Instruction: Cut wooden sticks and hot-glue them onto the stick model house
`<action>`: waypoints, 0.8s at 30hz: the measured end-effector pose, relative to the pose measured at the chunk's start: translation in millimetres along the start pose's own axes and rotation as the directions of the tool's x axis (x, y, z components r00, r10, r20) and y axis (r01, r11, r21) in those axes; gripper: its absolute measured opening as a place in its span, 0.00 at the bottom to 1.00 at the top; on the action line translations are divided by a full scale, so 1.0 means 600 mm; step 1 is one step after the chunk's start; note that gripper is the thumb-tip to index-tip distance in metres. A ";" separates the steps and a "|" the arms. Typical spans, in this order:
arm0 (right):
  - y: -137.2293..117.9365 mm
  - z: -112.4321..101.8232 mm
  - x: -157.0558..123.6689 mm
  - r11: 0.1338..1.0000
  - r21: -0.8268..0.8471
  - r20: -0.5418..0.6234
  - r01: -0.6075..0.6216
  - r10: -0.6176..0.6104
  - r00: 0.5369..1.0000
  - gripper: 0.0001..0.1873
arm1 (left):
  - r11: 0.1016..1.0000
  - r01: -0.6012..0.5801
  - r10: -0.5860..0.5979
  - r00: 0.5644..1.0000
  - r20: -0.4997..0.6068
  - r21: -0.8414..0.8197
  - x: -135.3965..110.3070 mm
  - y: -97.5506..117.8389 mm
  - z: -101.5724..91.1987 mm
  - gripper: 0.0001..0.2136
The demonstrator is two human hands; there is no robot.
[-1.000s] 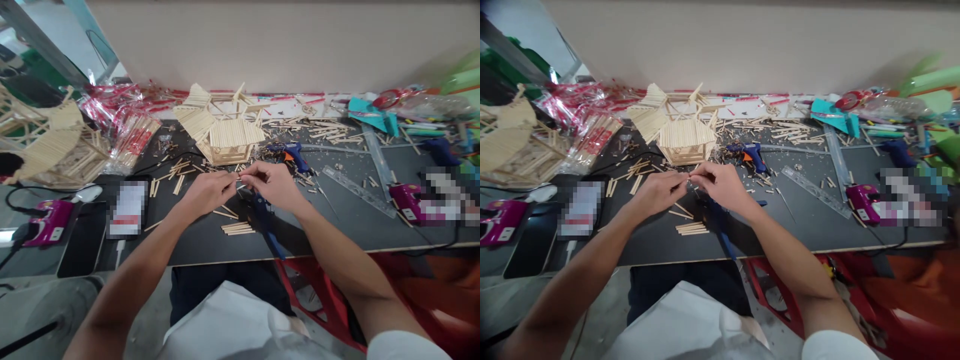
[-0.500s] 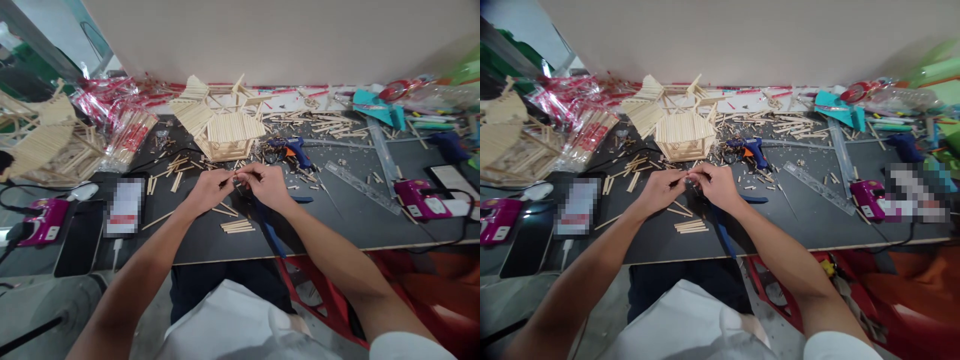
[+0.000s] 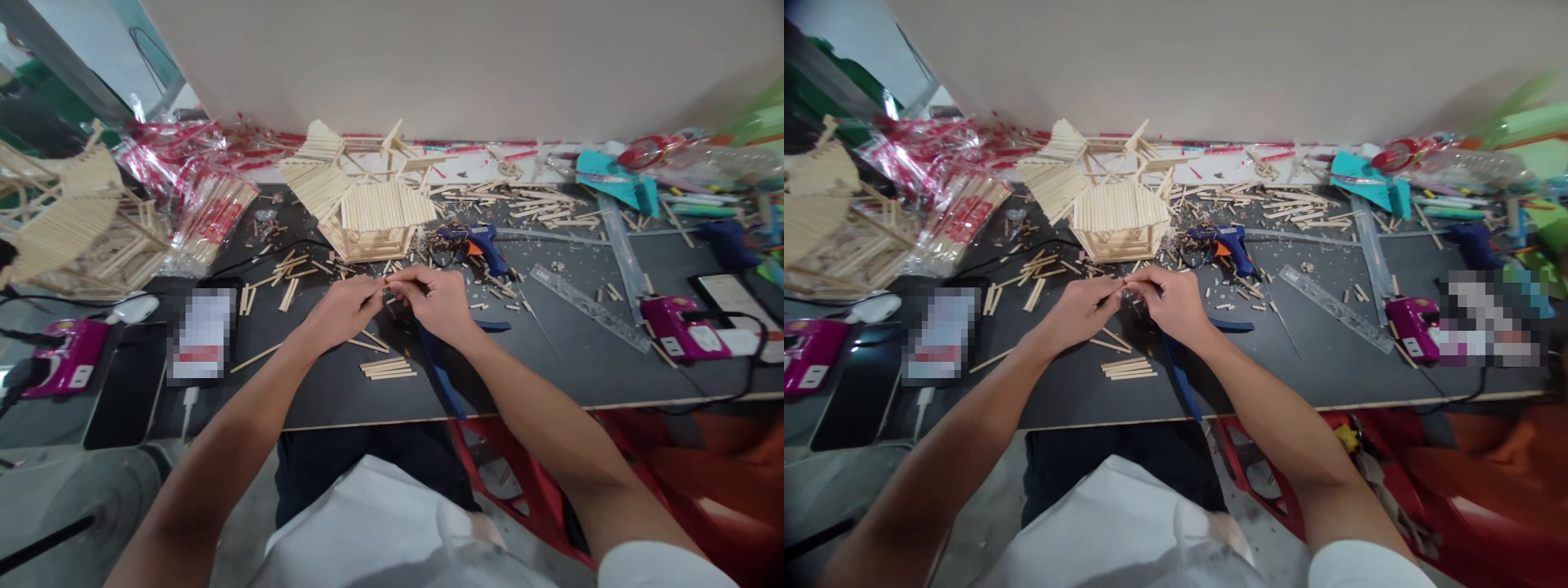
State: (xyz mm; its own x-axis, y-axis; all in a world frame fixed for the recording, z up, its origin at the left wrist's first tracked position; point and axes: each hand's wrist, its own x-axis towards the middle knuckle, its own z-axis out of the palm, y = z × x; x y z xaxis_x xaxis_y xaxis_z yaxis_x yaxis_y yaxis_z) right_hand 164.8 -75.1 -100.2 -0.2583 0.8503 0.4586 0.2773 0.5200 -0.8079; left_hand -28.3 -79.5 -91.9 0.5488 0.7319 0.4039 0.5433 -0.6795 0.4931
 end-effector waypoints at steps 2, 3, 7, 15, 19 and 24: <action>-0.002 0.001 0.000 1.000 0.012 -0.015 0.000 0.001 1.000 0.07 | 1.000 0.020 -0.021 0.999 -0.050 -0.015 0.000 0.003 0.001 0.12; -0.003 0.001 -0.001 1.000 0.014 -0.023 0.000 0.000 1.000 0.07 | 0.999 0.031 -0.033 0.996 -0.080 -0.026 0.001 0.005 0.002 0.12; -0.005 0.001 -0.001 1.000 -0.007 -0.033 0.011 -0.011 0.999 0.07 | 0.993 0.097 -0.107 0.982 -0.156 -0.071 0.002 0.013 0.007 0.11; -0.015 0.011 -0.005 1.000 -0.014 -0.011 0.012 -0.012 1.000 0.07 | 0.914 0.327 -0.371 0.913 -0.170 -0.238 0.005 0.020 -0.001 0.11; -0.023 0.014 -0.006 0.985 0.120 -0.073 -0.121 0.130 0.989 0.09 | 0.728 0.322 -0.491 0.861 -0.131 -0.605 0.007 0.025 -0.005 0.11; -0.031 0.015 -0.005 0.926 0.324 -0.135 -0.196 0.250 0.959 0.14 | 0.508 0.205 -0.495 0.864 -0.089 -0.837 0.005 0.025 -0.003 0.13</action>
State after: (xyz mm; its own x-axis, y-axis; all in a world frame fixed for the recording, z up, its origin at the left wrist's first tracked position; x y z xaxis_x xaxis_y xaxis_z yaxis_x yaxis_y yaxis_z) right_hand 152.1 -87.9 -89.8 -0.0530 0.9563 0.2874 0.0076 0.2882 -0.9576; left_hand -19.5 -87.3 -82.1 0.1488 0.9736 0.1732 -0.1434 -0.1521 0.9779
